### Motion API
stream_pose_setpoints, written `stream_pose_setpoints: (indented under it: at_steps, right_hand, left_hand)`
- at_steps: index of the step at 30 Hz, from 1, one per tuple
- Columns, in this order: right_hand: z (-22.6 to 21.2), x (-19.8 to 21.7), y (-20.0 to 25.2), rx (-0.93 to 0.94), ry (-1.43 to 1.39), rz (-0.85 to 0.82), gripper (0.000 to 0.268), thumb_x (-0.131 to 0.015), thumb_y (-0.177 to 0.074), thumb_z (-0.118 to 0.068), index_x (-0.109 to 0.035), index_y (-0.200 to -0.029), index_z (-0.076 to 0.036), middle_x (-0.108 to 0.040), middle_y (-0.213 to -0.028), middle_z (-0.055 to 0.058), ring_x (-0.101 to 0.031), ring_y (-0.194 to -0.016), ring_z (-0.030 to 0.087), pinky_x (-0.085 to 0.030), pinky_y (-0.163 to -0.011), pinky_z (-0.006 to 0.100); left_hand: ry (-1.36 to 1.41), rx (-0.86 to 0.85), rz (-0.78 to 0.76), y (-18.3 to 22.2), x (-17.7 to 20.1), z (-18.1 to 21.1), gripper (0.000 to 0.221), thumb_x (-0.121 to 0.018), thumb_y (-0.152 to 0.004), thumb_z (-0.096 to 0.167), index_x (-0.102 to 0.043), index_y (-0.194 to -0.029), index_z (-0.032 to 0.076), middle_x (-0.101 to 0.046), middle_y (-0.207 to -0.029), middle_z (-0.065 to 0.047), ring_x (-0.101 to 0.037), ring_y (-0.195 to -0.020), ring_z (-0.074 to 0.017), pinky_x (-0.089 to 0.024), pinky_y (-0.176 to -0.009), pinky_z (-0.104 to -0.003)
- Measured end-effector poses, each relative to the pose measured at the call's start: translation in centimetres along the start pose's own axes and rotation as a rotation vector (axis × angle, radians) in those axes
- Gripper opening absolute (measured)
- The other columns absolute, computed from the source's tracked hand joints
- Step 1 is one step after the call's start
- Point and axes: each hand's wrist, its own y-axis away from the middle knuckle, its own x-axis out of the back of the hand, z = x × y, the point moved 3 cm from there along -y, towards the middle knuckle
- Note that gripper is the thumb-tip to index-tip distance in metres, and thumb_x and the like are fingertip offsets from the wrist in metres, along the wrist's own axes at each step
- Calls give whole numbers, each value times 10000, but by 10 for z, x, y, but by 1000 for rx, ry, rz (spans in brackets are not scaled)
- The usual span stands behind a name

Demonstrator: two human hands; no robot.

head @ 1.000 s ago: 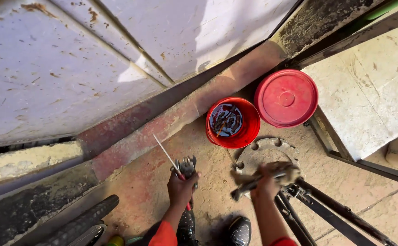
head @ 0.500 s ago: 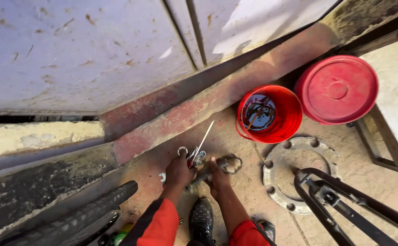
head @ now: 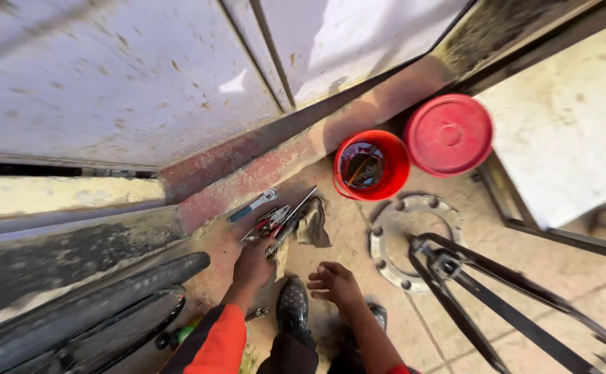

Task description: The person is performing various bicycle repair tasks including adjusting handlebars, selecting tools from a workbench, and working on a disc brake rotor.

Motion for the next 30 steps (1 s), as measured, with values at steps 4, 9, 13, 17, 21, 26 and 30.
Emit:
stream_pose_setpoints:
  at_steps: [4, 9, 13, 17, 21, 26, 30]
  right_hand:
    - [-19, 33, 114, 184, -64, 150, 262, -612, -895, -136, -624, -1089, 40, -692, -855, 233, -662, -676, 293, -536, -591, 383]
    - [-55, 75, 268, 297, -97, 236, 203, -616, -915, -129, -642, -984, 60, -648, -752, 224, -618, -592, 294, -504, -518, 364]
    - [-107, 90, 368, 379, 24, 291, 202, -626, -902, -180, -645, -949, 16, -689, -760, 178, -675, -603, 276, -553, -526, 363]
    - [-145, 123, 429, 442, -118, 391, 141, -627, -903, -137, -613, -911, 3, -629, -697, 182, -581, -506, 239, -443, -453, 320]
    - [-248, 151, 537, 543, 145, 421, 238, -541, -860, -183, -637, -1008, -22, -727, -795, 150, -703, -671, 205, -541, -534, 293]
    - [-335, 266, 534, 898, 135, 364, 340, -616, -924, -263, -654, -1066, 44, -698, -779, 194, -722, -619, 251, -612, -540, 358]
    - [-364, 289, 657, 879, 70, 185, 434, -672, -902, -195, -564, -1205, 96, -675, -777, 242, -693, -588, 291, -609, -526, 366]
  left_hand:
    - [168, -47, -8, 96, 34, 63, 446, -712, -751, 250, -657, -1194, 245, -696, -1157, -12, -682, -1008, -241, -531, -846, -374]
    - [398, -189, -23, 233, 78, 184, 425, -757, -745, 320, -680, -1157, 251, -718, -1071, -5, -753, -829, -181, -575, -743, -316]
    - [489, -195, -43, 298, 130, 296, 489, -770, -717, 369, -687, -1177, 226, -742, -1157, 18, -747, -951, -137, -597, -808, -278]
    - [415, -326, 47, 341, 170, 401, 444, -715, -764, 385, -646, -1164, 204, -720, -1146, 16, -674, -1061, -161, -535, -845, -309]
    - [429, -448, 88, 367, 223, 531, 460, -718, -789, 386, -624, -1175, 155, -719, -1082, -29, -705, -982, -171, -537, -832, -320]
    - [397, -530, 213, 407, 250, 679, 527, -727, -787, 355, -609, -1228, 92, -693, -1145, -176, -657, -1094, -381, -519, -968, -516]
    - [636, -540, 276, 436, 229, 759, 567, -760, -759, 325, -594, -1255, 107, -753, -987, -51, -734, -914, -228, -571, -844, -363]
